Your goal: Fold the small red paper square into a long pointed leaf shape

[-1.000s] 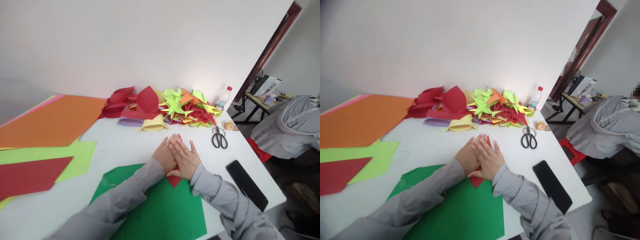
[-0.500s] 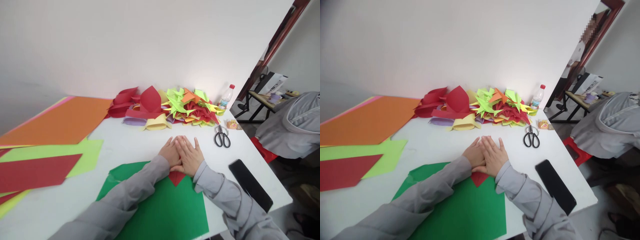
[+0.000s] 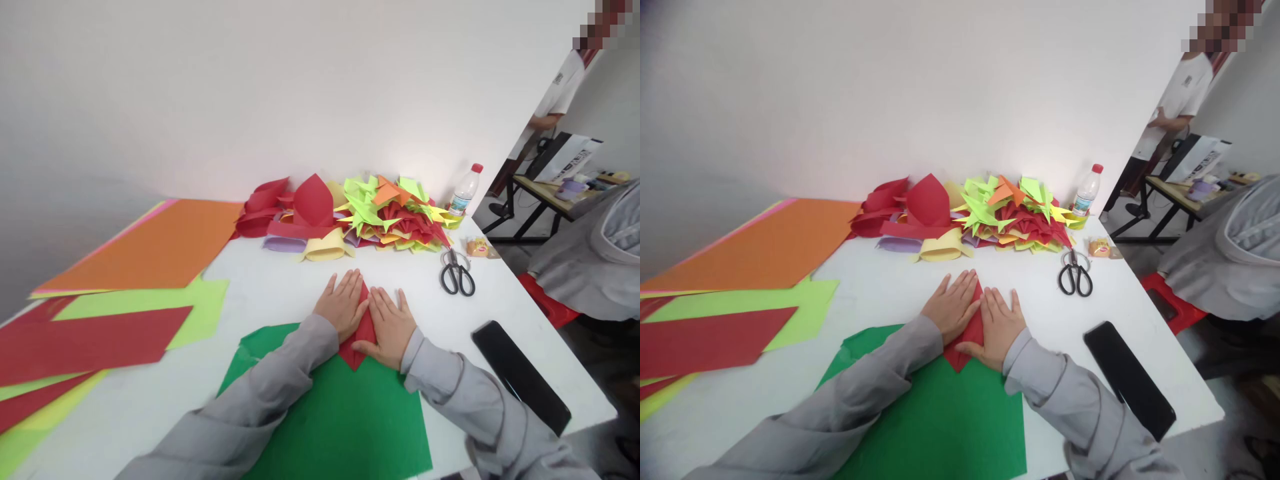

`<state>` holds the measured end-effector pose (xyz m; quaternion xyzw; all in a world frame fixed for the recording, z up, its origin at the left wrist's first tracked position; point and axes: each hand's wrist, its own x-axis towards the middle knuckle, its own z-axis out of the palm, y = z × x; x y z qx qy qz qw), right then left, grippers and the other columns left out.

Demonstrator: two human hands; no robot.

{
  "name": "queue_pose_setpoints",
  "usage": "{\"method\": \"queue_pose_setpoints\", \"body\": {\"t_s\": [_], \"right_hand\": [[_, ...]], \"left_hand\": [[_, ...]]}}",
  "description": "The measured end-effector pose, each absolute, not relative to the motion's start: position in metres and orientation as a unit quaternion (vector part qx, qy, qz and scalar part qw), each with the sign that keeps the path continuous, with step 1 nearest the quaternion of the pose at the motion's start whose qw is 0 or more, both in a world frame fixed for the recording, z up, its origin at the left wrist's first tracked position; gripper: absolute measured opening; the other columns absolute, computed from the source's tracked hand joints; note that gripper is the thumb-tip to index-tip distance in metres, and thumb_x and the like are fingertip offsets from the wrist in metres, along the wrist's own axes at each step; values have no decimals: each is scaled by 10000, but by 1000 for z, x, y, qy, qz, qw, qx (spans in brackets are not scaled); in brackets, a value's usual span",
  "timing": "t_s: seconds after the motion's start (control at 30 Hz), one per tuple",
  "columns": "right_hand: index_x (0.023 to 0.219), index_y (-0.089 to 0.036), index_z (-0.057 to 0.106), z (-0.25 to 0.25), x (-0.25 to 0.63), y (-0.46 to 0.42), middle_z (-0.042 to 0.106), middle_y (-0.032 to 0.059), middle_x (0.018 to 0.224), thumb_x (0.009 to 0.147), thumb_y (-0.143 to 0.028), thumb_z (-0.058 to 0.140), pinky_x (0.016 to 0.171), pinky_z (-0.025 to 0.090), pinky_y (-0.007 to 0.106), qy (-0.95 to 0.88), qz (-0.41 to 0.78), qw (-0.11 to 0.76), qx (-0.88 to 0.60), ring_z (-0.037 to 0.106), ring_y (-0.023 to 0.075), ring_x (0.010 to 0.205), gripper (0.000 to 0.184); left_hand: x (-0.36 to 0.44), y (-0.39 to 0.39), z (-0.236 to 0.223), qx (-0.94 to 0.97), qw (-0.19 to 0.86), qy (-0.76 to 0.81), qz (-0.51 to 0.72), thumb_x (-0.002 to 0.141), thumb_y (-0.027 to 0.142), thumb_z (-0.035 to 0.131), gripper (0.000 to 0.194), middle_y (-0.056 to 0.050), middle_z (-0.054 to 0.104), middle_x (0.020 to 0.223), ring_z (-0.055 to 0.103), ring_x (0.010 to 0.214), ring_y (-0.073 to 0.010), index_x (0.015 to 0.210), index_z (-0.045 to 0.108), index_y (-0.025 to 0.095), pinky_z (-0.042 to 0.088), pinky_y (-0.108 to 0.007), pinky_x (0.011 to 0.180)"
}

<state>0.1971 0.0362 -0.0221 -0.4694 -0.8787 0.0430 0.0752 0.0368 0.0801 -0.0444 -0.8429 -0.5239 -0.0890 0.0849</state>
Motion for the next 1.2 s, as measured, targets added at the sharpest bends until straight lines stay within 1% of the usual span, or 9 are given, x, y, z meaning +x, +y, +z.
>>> {"method": "queue_pose_setpoints", "body": {"t_s": [0.13,0.3,0.5,0.67,0.8,0.93,1.0,1.07,1.2], "right_hand": [[1408,-29,317,-18,197,35,222,177,1502,881,-669,199,1121,47,574,-888,40,60,-455,181,287,1406,836],[1414,-33,300,-15,195,34,271,173,1490,879,-674,212,1130,58,556,-894,45,51,-443,224,274,1395,840],[1413,-26,298,-15,195,36,301,183,1477,865,-695,217,1131,58,548,-896,46,48,-438,245,280,1386,869],[1428,-36,267,-17,196,37,333,194,1460,831,-734,262,1125,52,559,-899,31,50,-433,251,289,1382,918],[1434,-38,250,-20,196,38,311,190,1472,835,-731,247,1123,51,562,-898,33,51,-436,242,295,1384,916],[1437,-45,249,-18,195,36,278,182,1486,848,-721,215,1122,53,563,-895,41,46,-442,210,293,1397,897],[1439,-48,244,-17,195,35,258,173,1493,844,-728,195,1125,49,561,-892,47,47,-447,191,286,1404,905],[1444,-49,227,-16,195,34,230,163,1503,831,-746,181,1127,44,560,-890,50,50,-450,174,284,1408,929],[1451,-49,200,-15,194,33,186,157,1514,816,-763,175,1129,37,557,-890,51,56,-449,161,285,1411,956]], "left_hand": [[36,80,-47,-835,92,-530,-112,921,389,251,608,-182,282,1491,237,1393,-273,1394,346,20,149,-469,1128],[37,82,-43,-842,53,-532,-75,925,402,232,611,-168,343,1466,272,1380,-267,1384,368,23,142,-475,1131],[41,86,-34,-835,25,-548,-38,920,439,228,655,-170,315,1476,255,1387,-268,1383,355,-6,134,-470,1135],[46,89,-29,-830,16,-556,-28,904,490,263,682,-176,337,1464,262,1384,-278,1372,384,9,141,-480,1132],[45,89,-31,-829,21,-558,-38,912,485,272,672,-179,327,1470,255,1386,-283,1378,375,12,145,-485,1131],[44,87,-35,-834,26,-549,-53,922,466,294,614,-179,326,1473,253,1385,-298,1383,390,71,144,-529,1117],[44,86,-36,-835,32,-545,-62,924,455,302,597,-183,337,1468,266,1378,-310,1376,403,77,150,-555,1107],[45,85,-36,-839,48,-537,-79,924,444,306,584,-191,381,1441,295,1364,-318,1349,442,67,147,-567,1104],[47,80,-36,-845,65,-521,-95,928,391,292,561,-208,467,1376,362,1327,-320,1294,502,22,166,-538,1112]]}}
